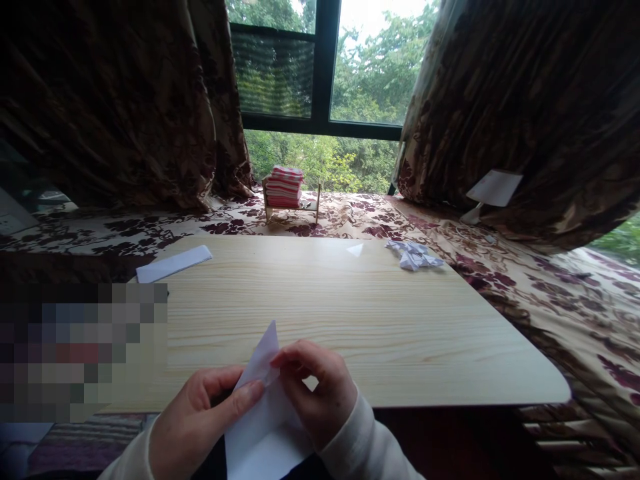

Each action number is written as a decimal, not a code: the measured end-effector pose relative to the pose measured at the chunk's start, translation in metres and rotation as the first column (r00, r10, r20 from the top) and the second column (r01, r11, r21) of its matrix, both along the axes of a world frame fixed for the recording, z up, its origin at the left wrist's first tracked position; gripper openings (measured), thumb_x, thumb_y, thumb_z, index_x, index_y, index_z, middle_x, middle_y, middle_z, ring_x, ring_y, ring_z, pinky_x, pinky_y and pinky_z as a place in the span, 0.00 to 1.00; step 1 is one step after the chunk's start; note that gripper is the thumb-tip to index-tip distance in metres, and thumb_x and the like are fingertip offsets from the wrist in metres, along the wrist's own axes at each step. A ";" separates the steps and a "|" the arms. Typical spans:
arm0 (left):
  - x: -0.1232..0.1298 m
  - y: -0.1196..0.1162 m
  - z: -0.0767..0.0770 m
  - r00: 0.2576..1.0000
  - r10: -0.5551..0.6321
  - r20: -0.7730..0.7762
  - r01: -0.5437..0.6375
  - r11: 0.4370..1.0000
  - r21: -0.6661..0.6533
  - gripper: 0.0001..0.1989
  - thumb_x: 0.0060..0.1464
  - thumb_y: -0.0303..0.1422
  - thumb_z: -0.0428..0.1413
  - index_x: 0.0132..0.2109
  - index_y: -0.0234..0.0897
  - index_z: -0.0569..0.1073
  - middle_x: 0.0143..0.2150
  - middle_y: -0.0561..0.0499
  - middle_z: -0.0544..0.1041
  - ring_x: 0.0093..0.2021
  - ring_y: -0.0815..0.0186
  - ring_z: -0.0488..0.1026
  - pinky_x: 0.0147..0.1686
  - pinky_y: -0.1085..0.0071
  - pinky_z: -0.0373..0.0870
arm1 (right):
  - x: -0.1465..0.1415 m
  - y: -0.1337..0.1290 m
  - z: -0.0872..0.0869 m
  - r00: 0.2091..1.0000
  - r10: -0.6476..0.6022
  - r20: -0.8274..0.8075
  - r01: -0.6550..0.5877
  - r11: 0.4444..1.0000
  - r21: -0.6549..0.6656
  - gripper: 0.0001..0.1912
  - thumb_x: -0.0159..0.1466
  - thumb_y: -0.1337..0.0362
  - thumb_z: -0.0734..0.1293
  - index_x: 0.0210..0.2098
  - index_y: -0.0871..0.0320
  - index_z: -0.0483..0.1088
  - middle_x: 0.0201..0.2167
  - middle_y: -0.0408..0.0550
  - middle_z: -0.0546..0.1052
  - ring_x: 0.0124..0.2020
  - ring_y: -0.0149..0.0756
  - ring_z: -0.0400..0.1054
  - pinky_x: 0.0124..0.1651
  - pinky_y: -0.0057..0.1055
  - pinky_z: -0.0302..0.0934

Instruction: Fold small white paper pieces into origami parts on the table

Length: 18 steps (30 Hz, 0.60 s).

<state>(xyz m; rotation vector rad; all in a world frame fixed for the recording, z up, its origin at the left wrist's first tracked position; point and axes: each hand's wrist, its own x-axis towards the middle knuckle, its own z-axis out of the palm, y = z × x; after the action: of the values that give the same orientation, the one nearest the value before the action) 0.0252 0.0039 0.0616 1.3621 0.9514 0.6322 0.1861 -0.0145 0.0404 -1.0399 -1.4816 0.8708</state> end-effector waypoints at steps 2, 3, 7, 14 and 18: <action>-0.001 0.000 -0.001 1.000 -0.003 0.009 0.003 1.000 -0.021 0.19 0.47 0.44 0.54 0.35 0.30 0.77 0.25 0.48 0.73 0.25 0.68 0.63 0.23 0.75 0.58 | -0.002 0.000 -0.002 0.992 0.007 -0.128 -0.016 0.997 -0.072 0.12 0.56 0.69 0.63 0.40 0.55 0.67 0.28 0.45 0.73 0.28 0.31 0.67 0.28 0.26 0.61; -0.001 0.000 -0.001 1.000 -0.006 0.011 0.007 1.000 -0.028 0.20 0.47 0.44 0.54 0.35 0.30 0.77 0.25 0.49 0.72 0.24 0.69 0.62 0.23 0.75 0.57 | -0.002 0.001 -0.002 0.980 0.021 -0.199 -0.046 0.992 -0.119 0.15 0.57 0.67 0.64 0.45 0.55 0.65 0.28 0.45 0.73 0.27 0.30 0.66 0.27 0.25 0.60; -0.002 -0.002 0.002 0.999 -0.030 0.037 0.032 0.997 -0.073 0.20 0.45 0.45 0.54 0.33 0.30 0.77 0.22 0.50 0.70 0.23 0.71 0.60 0.22 0.76 0.53 | -0.002 0.006 0.005 0.930 0.145 -0.339 -0.248 0.926 -0.284 0.18 0.54 0.61 0.67 0.45 0.57 0.67 0.29 0.46 0.74 0.30 0.32 0.66 0.31 0.27 0.60; -0.001 -0.004 0.011 0.988 -0.081 0.133 0.105 0.976 -0.188 0.19 0.42 0.45 0.57 0.27 0.30 0.76 0.17 0.55 0.61 0.20 0.74 0.52 0.21 0.75 0.45 | -0.009 0.011 0.012 0.901 0.212 -0.378 -0.337 0.892 -0.303 0.09 0.52 0.60 0.68 0.29 0.60 0.71 0.23 0.42 0.69 0.23 0.27 0.60 0.26 0.23 0.54; -0.002 -0.003 0.008 0.987 -0.094 0.130 0.117 0.976 -0.184 0.20 0.42 0.46 0.56 0.26 0.30 0.75 0.18 0.54 0.60 0.21 0.74 0.52 0.20 0.75 0.45 | -0.014 0.013 0.013 0.925 0.162 -0.345 -0.274 0.912 -0.306 0.09 0.52 0.60 0.68 0.25 0.60 0.68 0.20 0.41 0.65 0.21 0.25 0.56 0.22 0.22 0.51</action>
<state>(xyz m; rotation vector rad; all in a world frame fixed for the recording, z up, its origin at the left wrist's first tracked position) 0.0237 0.0004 0.0699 1.1816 0.8151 0.5223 0.1717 -0.0013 0.0532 -0.9408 -1.2115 1.4352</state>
